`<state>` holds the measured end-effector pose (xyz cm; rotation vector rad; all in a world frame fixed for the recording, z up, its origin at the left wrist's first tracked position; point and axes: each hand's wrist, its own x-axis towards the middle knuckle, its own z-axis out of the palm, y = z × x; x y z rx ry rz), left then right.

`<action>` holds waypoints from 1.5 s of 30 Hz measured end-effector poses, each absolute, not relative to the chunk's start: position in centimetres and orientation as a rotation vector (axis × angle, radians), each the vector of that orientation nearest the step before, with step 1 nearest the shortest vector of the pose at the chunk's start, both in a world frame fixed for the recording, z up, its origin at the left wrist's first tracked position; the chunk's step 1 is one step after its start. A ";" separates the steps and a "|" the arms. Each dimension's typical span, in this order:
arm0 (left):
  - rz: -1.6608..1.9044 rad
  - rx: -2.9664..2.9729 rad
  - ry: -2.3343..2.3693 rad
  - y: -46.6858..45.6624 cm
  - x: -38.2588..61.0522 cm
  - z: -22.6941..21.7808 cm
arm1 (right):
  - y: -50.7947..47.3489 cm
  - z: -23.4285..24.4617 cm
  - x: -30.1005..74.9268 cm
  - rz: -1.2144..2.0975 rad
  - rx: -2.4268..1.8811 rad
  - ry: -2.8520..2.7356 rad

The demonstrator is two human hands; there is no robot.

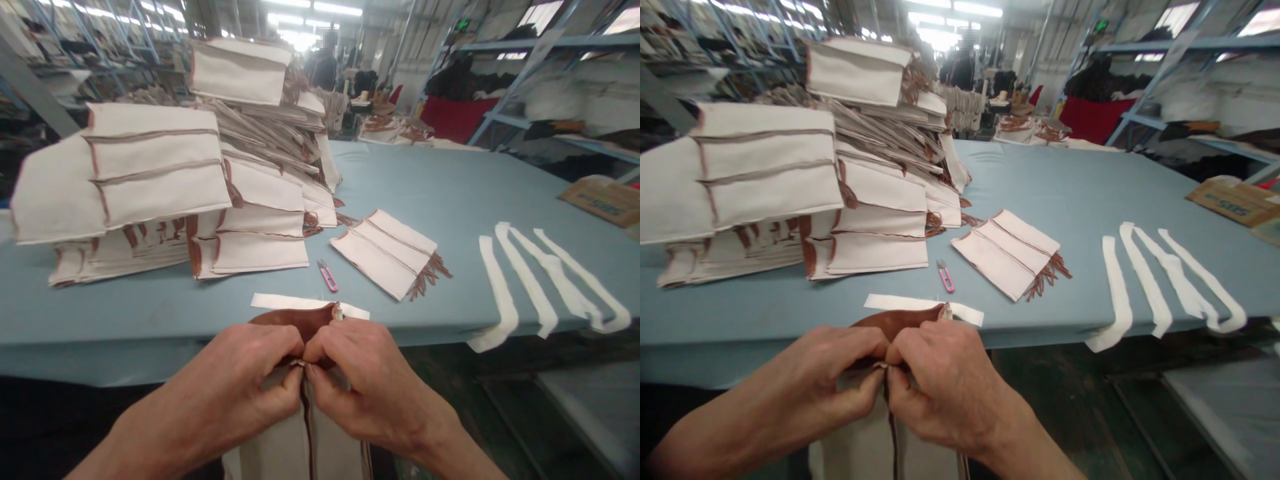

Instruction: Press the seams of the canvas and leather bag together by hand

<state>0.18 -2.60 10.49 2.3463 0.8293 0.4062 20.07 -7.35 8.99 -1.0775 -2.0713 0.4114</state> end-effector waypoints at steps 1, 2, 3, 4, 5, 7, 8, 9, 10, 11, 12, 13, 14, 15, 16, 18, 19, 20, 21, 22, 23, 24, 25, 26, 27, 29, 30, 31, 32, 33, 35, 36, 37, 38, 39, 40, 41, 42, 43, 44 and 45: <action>0.390 2.341 0.826 -2.5 0.2 10.7 | -7.3 9.0 20.0 0.438 -1.095 -2.066; 0.372 2.334 0.812 -2.3 0.1 10.8 | -7.2 9.1 20.0 0.482 -1.124 -2.050; 0.349 2.322 0.795 -2.2 0.0 10.9 | -7.1 9.1 20.0 0.543 -1.172 -2.029; 0.322 2.303 0.779 -2.1 -0.1 11.0 | -7.0 9.2 20.0 0.612 -1.228 -2.010; 0.295 2.280 0.769 -1.9 -0.2 10.9 | -6.8 9.2 20.0 0.677 -1.288 -2.005; 0.237 2.234 0.775 -1.5 -0.6 10.7 | -6.4 9.3 20.1 0.772 -1.375 -2.037; 0.210 2.216 0.786 -1.2 -0.7 10.6 | -6.2 9.3 20.2 0.803 -1.394 -2.062; 0.193 2.203 0.797 -1.0 -0.9 10.5 | -6.0 9.2 20.2 0.823 -1.396 -2.079; 0.178 2.189 0.796 -0.7 -1.0 10.5 | -5.9 9.2 20.1 0.837 -1.392 -2.087; 0.167 2.175 0.789 -0.5 -1.1 10.5 | -5.8 9.1 20.0 0.846 -1.390 -2.087; 0.157 2.157 0.779 -0.4 -1.2 10.5 | -5.8 9.0 19.9 0.841 -1.395 -2.084; 0.150 2.141 0.770 -0.3 -1.3 10.6 | -5.9 9.0 19.7 0.818 -1.416 -2.084; 0.146 2.124 0.765 -0.2 -1.3 10.6 | -6.0 8.9 19.4 0.785 -1.443 -2.096; 0.143 2.106 0.765 -0.3 -1.4 10.7 | -6.2 8.9 19.1 0.752 -1.473 -2.117; 0.139 2.090 0.766 -0.3 -1.5 10.8 | -6.4 8.8 18.9 0.722 -1.497 -2.141; 0.131 2.054 0.769 -0.5 -1.6 10.8 | -6.7 8.5 18.4 0.700 -1.507 -2.184; 0.132 2.029 0.771 -0.5 -1.7 10.8 | -6.8 8.3 18.3 0.705 -1.494 -2.188; 0.133 2.002 0.771 -0.5 -1.8 10.7 | -6.8 8.1 18.2 0.721 -1.478 -2.177; 0.139 1.977 0.774 -0.5 -1.8 10.7 | -6.8 7.9 18.3 0.745 -1.463 -2.155; 0.150 1.958 0.775 -0.4 -1.9 10.6 | -6.7 7.7 18.3 0.784 -1.446 -2.131; 0.162 1.950 0.771 -0.4 -2.0 10.4 | -6.6 7.6 18.4 0.834 -1.432 -2.107; 0.175 1.957 0.765 -0.3 -2.0 10.3 | -6.4 7.6 18.4 0.887 -1.421 -2.086; 0.191 1.980 0.764 -0.2 -2.1 10.1 | -6.2 7.6 18.5 0.937 -1.410 -2.068; 0.208 2.017 0.763 -0.2 -2.1 9.9 | -6.1 7.6 18.5 0.969 -1.404 -2.053; 0.225 2.063 0.767 -0.1 -2.2 9.8 | -6.0 7.7 18.5 0.981 -1.402 -2.041; 0.244 2.155 0.770 -0.2 -2.2 9.6 | -6.0 7.9 18.3 0.962 -1.396 -2.031; 0.245 2.196 0.771 -0.2 -2.3 9.6 | -6.0 8.0 18.2 0.941 -1.390 -2.035; 0.239 2.233 0.769 -0.2 -2.3 9.8 | -6.0 8.1 18.1 0.917 -1.381 -2.043; 0.230 2.267 0.767 -0.2 -2.3 10.0 | -6.1 8.3 18.0 0.890 -1.370 -2.053; 0.224 2.299 0.760 -0.2 -2.2 10.3 | -6.1 8.4 17.9 0.863 -1.353 -2.063; 0.205 2.359 0.721 0.0 -2.2 11.0 | -6.1 8.6 17.7 0.813 -1.319 -2.074; 0.192 2.383 0.694 0.1 -2.1 11.3 | -6.1 8.8 17.7 0.802 -1.310 -2.077; 0.176 2.400 0.663 0.2 -2.1 11.5 | -6.1 8.9 17.6 0.799 -1.308 -2.080; 0.168 2.416 0.631 0.2 -2.1 11.7 | -6.0 9.0 17.6 0.799 -1.313 -2.086; 0.176 2.438 0.602 0.2 -2.1 11.8 | -6.0 9.1 17.6 0.796 -1.327 -2.091; 0.188 2.466 0.580 0.2 -2.2 11.7 | -6.0 9.1 17.6 0.790 -1.343 -2.094; 0.210 2.498 0.557 0.0 -2.2 11.6 | -6.0 9.1 17.7 0.781 -1.357 -2.090; 0.240 2.537 0.532 -0.1 -2.3 11.3 | -6.0 9.0 17.8 0.777 -1.365 -2.077; 0.280 2.581 0.510 -0.3 -2.5 11.1 | -6.1 8.9 17.8 0.786 -1.371 -2.058; 0.315 2.619 0.493 -0.6 -2.6 10.8 | -6.1 8.8 17.9 0.819 -1.371 -2.035; 0.349 2.651 0.477 -0.8 -2.7 10.5 | -6.1 8.7 18.0 0.867 -1.366 -2.011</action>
